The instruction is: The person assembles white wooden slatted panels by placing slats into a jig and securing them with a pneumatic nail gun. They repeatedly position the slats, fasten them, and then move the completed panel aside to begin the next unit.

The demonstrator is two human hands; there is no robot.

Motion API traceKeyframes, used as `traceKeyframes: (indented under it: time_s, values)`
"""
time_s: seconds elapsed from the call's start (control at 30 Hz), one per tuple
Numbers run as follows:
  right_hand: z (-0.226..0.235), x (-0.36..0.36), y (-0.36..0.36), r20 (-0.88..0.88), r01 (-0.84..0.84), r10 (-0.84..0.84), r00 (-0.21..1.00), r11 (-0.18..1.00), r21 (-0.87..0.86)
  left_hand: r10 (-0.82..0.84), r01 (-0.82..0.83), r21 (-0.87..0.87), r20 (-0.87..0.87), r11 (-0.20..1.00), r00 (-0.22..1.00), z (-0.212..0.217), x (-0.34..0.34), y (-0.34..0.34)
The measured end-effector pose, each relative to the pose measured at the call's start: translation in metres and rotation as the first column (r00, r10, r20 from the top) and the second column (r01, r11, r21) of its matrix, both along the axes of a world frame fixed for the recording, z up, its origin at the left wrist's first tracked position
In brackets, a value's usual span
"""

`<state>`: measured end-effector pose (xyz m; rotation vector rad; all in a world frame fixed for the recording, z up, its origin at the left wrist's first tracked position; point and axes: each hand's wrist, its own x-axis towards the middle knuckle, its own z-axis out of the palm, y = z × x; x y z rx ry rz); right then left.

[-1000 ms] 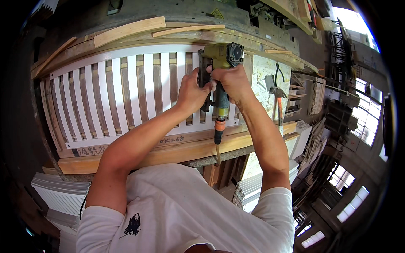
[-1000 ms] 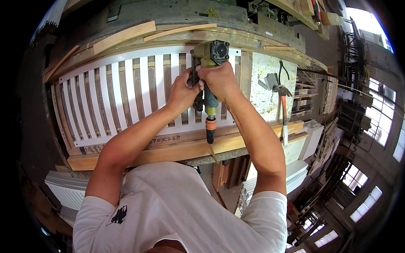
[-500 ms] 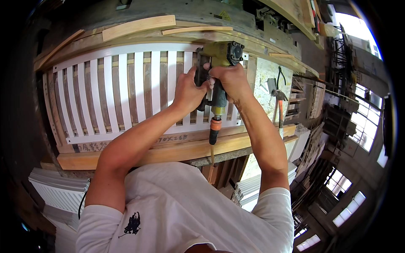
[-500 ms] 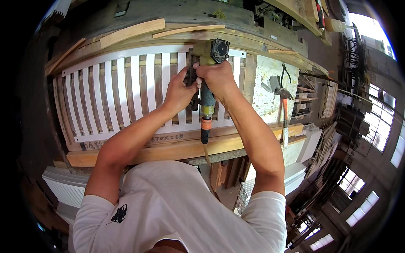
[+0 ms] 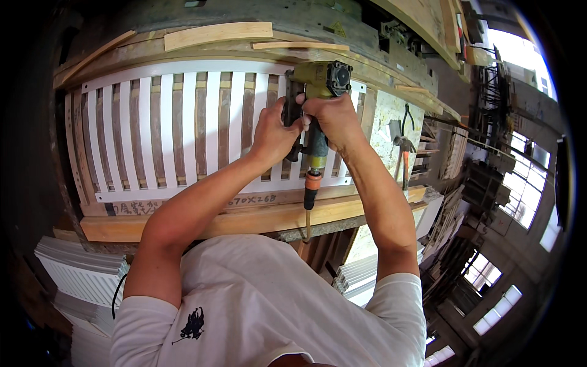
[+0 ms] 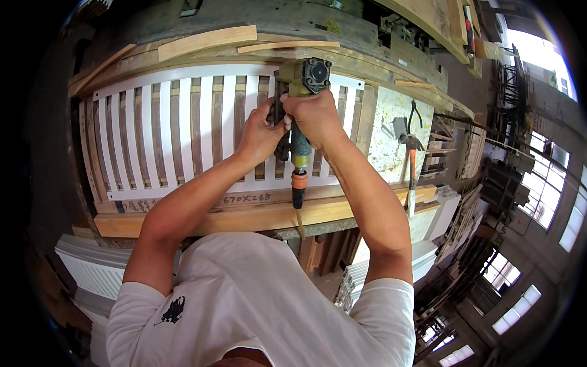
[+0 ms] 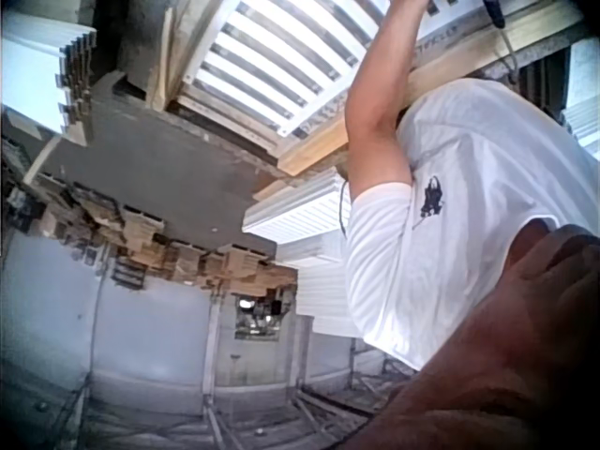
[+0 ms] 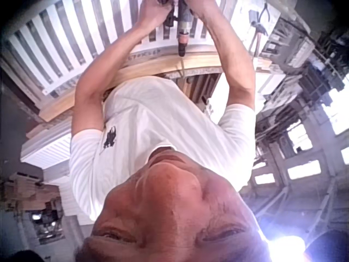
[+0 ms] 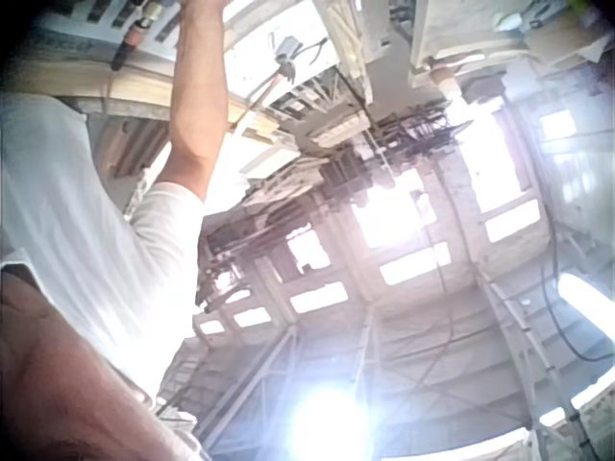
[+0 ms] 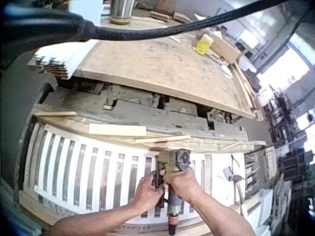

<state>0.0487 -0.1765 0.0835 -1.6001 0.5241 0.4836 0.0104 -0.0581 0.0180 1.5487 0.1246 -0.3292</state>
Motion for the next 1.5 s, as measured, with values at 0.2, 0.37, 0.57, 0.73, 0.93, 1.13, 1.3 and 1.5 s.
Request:
traceKeyframes:
  time_s: [0.2, 0.37, 0.57, 0.73, 0.93, 1.13, 1.3, 1.5]
  values:
    - [0.015, 0.003, 0.019, -0.064, 0.023, -0.021, 0.998, 0.999, 0.036, 0.030, -0.030, 0.020, 0.017, 0.999, 0.999, -0.011, -0.002, 0.010]
    - [0.011, 0.004, 0.033, -0.021, -0.040, 0.041, 0.999, 0.997, 0.060, 0.073, -0.078, 0.072, 0.064, 0.994, 0.995, -0.017, -0.007, 0.023]
    - [0.010, 0.005, 0.038, -0.054, -0.083, 0.081, 0.995, 0.995, -0.047, 0.098, -0.097, -0.047, 0.031, 0.994, 0.995, -0.013, -0.004, 0.027]
    - [0.011, 0.005, 0.045, -0.035, -0.053, 0.052, 0.998, 0.998, -0.021, 0.082, -0.082, 0.004, 0.004, 0.997, 0.997, -0.013, -0.004, 0.033]
    - [0.013, 0.009, 0.061, -0.034, -0.090, 0.092, 0.995, 0.994, 0.054, 0.123, -0.123, -0.011, -0.011, 0.992, 0.992, -0.007, -0.005, 0.049]
    - [0.015, 0.013, 0.073, -0.056, -0.144, 0.145, 0.988, 0.989, 0.014, 0.165, -0.166, -0.051, -0.033, 0.985, 0.986, -0.018, -0.009, 0.055]
    - [0.014, 0.011, 0.075, -0.040, -0.122, 0.123, 0.992, 0.992, 0.009, 0.175, -0.176, -0.022, -0.027, 0.984, 0.984, -0.019, -0.009, 0.058]
    - [0.014, 0.013, 0.078, -0.034, -0.140, 0.139, 0.990, 0.990, -0.029, 0.047, -0.049, -0.015, -0.091, 0.999, 0.995, -0.014, -0.005, 0.065]
